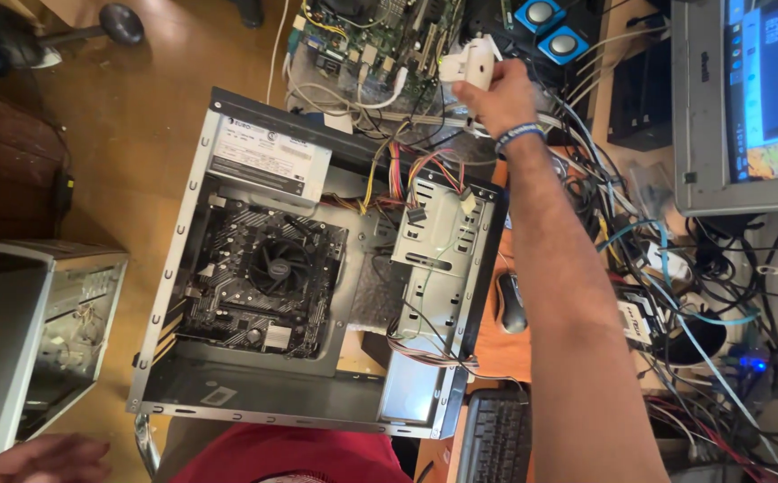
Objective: Repairing a desktop computer by manipulating internal components and connecting cables.
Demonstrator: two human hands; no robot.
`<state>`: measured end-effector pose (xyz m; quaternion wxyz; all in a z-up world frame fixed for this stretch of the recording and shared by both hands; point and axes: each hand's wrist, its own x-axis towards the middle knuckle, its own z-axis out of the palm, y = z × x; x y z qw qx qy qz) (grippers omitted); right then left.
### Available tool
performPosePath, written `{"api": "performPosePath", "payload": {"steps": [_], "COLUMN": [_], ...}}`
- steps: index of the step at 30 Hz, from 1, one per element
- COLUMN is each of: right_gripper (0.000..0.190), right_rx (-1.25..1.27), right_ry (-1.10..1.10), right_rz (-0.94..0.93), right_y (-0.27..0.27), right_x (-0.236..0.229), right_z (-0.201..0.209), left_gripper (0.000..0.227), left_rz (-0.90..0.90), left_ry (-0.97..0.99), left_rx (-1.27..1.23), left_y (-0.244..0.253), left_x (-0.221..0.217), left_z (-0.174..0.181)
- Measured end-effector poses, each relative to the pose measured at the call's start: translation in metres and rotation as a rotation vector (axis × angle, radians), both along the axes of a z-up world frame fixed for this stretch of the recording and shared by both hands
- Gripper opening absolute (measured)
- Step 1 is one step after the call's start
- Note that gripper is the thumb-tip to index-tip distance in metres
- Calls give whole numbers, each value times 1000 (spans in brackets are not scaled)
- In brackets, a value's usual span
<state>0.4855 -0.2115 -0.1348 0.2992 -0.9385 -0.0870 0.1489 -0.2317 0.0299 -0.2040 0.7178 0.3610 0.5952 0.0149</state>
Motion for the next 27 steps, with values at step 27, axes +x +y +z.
{"api": "performPosePath", "payload": {"steps": [27], "right_gripper": [48], "right_rx": [-200], "right_ry": [-399], "right_rz": [415], "right_y": [-74], "right_x": [-98], "right_z": [110], "left_gripper": [50], "left_rz": [-1163], "left_ry": [-393], "left_rx": [1026], "left_y": [-88], "left_x": [239], "left_z": [109]}}
